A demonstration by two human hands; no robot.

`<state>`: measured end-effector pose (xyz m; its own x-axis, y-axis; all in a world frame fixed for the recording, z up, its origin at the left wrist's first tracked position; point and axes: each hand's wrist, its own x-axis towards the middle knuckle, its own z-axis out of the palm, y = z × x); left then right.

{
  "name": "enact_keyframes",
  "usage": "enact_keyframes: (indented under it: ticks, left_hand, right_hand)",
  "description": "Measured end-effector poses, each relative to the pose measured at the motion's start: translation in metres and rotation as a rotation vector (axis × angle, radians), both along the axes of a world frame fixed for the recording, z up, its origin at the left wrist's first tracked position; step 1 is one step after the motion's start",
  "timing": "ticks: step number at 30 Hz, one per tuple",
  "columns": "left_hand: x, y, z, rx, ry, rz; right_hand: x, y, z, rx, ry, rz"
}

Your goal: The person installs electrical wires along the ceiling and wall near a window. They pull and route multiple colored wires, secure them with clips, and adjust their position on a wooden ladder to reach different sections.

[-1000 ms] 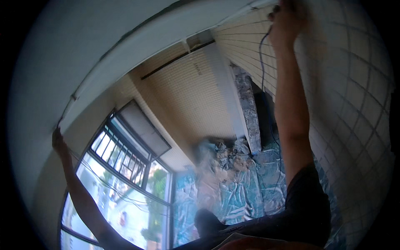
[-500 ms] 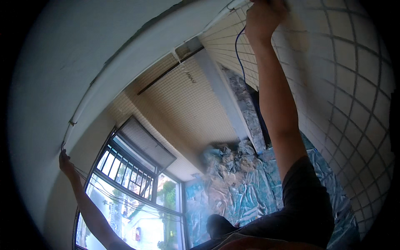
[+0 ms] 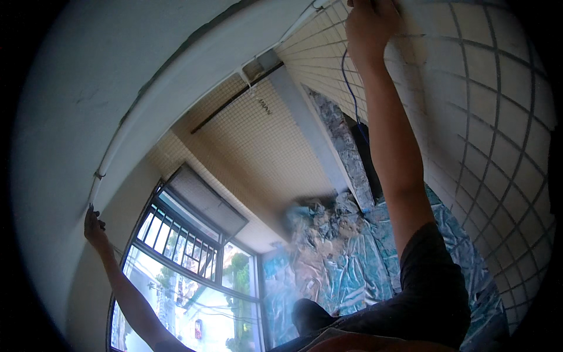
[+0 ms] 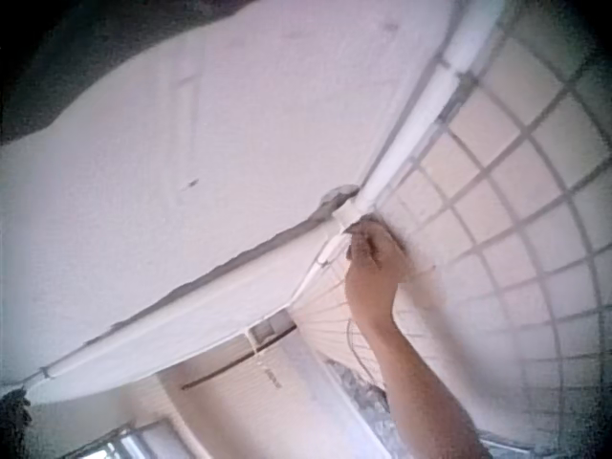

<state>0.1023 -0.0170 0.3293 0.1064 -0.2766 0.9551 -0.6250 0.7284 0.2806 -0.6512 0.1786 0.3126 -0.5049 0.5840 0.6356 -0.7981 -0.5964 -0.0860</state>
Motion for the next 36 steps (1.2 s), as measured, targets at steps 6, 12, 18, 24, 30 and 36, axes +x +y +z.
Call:
enact_keyframes:
  ticks: [6, 12, 18, 24, 30, 36]
  left_hand:
    - [-0.052, 0.031, 0.011, 0.063, -0.08, 0.125]
    - [-0.05, 0.024, 0.017, -0.018, 0.01, 0.077]
    - [-0.067, 0.021, 0.01, -0.035, 0.044, 0.011]
    - [-0.074, 0.042, 0.012, 0.002, 0.121, -0.06]
    - [-0.039, 0.016, 0.022, 0.11, 0.097, -0.204]
    - [-0.054, 0.034, 0.021, 0.158, 0.23, -0.358]
  right_hand:
    - [-0.006, -0.013, 0.018, -0.077, -0.088, -0.097]
    - [0.002, 0.002, 0.005, -0.046, -0.003, 0.183]
    - [-0.013, -0.015, 0.018, -0.034, -0.071, -0.134]
    - [0.002, -0.003, 0.013, -0.127, -0.058, -0.128]
    - [-0.008, -0.014, 0.017, -0.022, -0.083, -0.08]
    - [0.005, 0.005, -0.002, -0.03, 0.028, 0.343]
